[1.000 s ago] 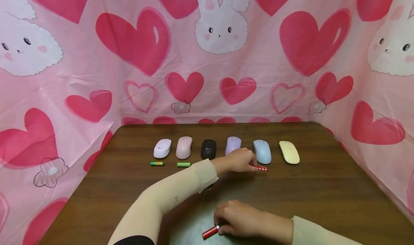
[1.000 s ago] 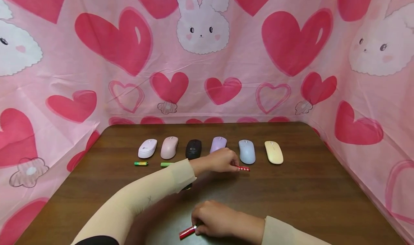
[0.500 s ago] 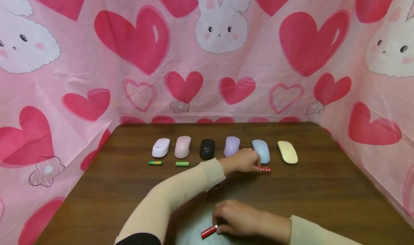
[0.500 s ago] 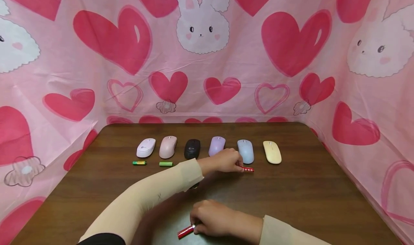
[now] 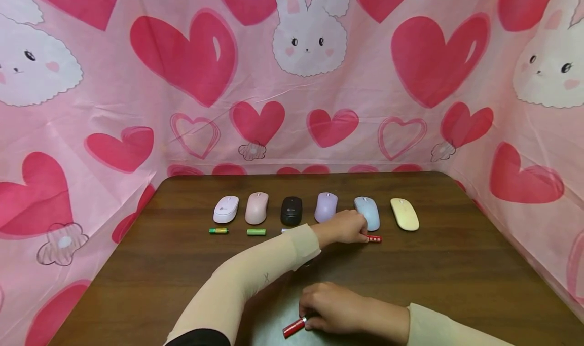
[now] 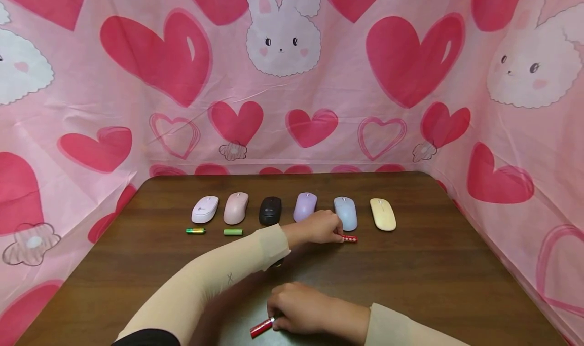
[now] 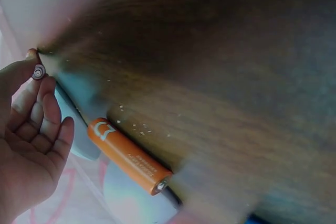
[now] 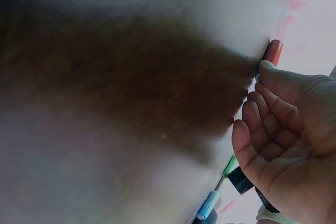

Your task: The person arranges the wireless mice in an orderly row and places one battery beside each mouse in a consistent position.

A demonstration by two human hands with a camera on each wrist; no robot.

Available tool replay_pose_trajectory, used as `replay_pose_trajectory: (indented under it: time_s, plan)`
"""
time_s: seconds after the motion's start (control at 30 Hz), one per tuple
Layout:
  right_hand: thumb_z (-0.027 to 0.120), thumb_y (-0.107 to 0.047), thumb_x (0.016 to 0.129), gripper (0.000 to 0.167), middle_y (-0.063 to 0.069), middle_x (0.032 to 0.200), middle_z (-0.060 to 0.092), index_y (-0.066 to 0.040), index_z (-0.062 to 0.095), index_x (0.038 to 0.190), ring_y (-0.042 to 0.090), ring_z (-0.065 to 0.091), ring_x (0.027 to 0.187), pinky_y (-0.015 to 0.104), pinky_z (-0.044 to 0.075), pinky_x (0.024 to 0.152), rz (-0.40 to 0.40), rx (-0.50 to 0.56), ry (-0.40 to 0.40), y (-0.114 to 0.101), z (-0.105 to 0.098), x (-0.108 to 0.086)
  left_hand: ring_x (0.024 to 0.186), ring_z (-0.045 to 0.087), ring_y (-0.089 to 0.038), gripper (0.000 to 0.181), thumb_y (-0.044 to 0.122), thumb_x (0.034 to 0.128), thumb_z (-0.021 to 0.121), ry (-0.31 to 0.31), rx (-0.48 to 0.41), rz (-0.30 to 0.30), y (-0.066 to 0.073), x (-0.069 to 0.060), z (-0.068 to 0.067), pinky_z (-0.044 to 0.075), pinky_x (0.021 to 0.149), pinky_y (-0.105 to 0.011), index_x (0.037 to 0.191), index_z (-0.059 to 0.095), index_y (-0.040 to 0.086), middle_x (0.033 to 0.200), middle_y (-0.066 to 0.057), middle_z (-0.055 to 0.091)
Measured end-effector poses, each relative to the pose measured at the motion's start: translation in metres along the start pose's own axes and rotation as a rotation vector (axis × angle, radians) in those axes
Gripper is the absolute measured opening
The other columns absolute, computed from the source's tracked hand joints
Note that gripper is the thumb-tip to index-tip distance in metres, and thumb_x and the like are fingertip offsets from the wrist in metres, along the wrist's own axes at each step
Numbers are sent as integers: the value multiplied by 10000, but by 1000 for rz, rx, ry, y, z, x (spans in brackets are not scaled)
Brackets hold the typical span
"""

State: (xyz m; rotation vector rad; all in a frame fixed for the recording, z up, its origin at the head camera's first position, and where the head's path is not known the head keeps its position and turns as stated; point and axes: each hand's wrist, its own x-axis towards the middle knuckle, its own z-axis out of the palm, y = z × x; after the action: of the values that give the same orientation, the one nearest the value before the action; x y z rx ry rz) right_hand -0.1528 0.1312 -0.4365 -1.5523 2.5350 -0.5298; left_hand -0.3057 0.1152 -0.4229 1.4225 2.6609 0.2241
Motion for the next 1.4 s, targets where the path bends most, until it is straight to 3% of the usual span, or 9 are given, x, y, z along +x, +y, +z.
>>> replay_pose_trajectory:
  time_s: [0.43,0.73,1.03,1.4]
  plan:
    - [763,-167,815,146,-170,825,521,-203,633,871,-87,444,746,65,336,673,-50,-30,27,-1,-3,-4,637,544,-18,173,345,882,723,-8,-5,2,-6,-2,5,427,589,-190,777,716,207,681,152,590]
    - [771,-135,810,152,-162,834,550,-194,649,880,-81,485,780,77,379,719,-45,-3,85,5,-17,-12,634,527,-9,195,356,889,713,-17,40,26,-5,0,4,420,594,-191,757,702,213,677,155,585]
    - [740,-149,860,114,-157,845,548,-197,640,888,-70,501,790,82,391,721,-33,46,81,12,-26,-17,665,546,-2,172,368,877,724,-11,30,24,-8,1,9,437,634,-193,795,712,216,720,158,599]
    - [735,-159,866,103,-154,848,548,-190,640,890,-55,508,800,105,409,736,-34,43,112,15,-29,-20,695,560,-14,182,387,865,731,-11,47,27,-6,-1,4,445,644,-190,837,730,208,750,151,614]
